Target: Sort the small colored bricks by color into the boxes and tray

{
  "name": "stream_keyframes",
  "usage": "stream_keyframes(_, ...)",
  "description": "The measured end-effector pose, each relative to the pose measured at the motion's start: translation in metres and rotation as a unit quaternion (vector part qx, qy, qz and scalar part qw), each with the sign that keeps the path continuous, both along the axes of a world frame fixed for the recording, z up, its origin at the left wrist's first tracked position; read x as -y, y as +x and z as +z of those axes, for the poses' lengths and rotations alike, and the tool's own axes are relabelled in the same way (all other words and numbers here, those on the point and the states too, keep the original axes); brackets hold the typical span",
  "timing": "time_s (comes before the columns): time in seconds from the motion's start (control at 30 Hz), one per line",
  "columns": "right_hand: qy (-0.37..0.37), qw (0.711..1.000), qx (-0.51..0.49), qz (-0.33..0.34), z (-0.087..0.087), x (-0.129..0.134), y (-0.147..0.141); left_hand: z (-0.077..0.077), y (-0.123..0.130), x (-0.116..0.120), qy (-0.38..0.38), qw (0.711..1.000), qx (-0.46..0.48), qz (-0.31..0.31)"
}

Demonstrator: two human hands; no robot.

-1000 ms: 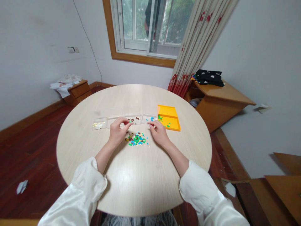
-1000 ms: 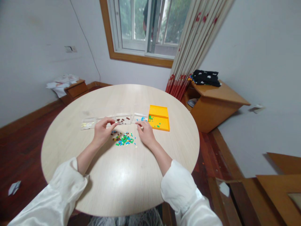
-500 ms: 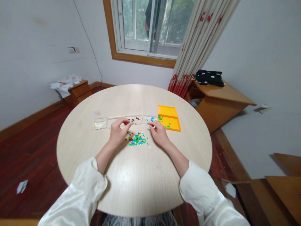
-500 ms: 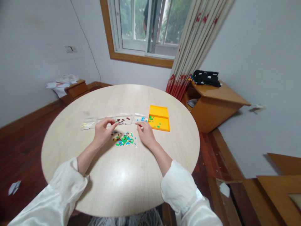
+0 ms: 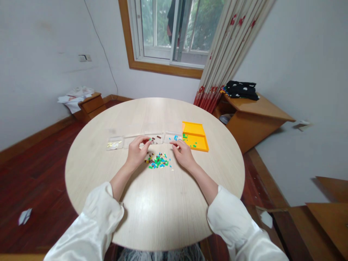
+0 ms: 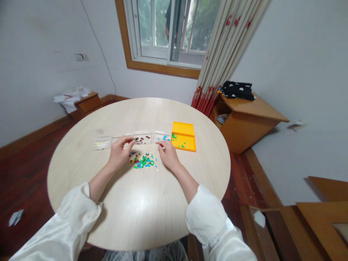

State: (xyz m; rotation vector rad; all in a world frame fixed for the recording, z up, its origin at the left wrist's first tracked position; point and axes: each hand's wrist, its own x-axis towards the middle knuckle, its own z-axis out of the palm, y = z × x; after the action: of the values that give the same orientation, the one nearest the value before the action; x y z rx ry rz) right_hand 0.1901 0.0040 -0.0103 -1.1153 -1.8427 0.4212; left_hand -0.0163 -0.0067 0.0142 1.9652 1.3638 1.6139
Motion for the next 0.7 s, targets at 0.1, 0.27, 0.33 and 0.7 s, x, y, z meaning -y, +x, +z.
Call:
stream_keyframes(0.1,0.002,1.0,-0.001,0.001,0.0001,0.0003,-0.0001,-0.0009,-0.0004,-0.0008,-0.001,1.0,-0.002,-0.003)
stream_keyframes(0.27,0.001,1.0,-0.002,0.004,0.0002,0.0006,-0.0003,-0.002,-0.001,-0.0013,-0.001,1.0,-0.003,-0.004)
stream_keyframes(0.33,0.0,1.0,-0.001,0.004,0.0003,0.0005,-0.0005,-0.0024,-0.0013,-0.0013,-0.001,1.0,-0.003,-0.006)
stream_keyframes(0.7,-0.003,1.0,0.005,0.003,-0.0002,0.0,-0.0008,0.001,0.0004,0.0005,0.011,1.0,-0.006,-0.017)
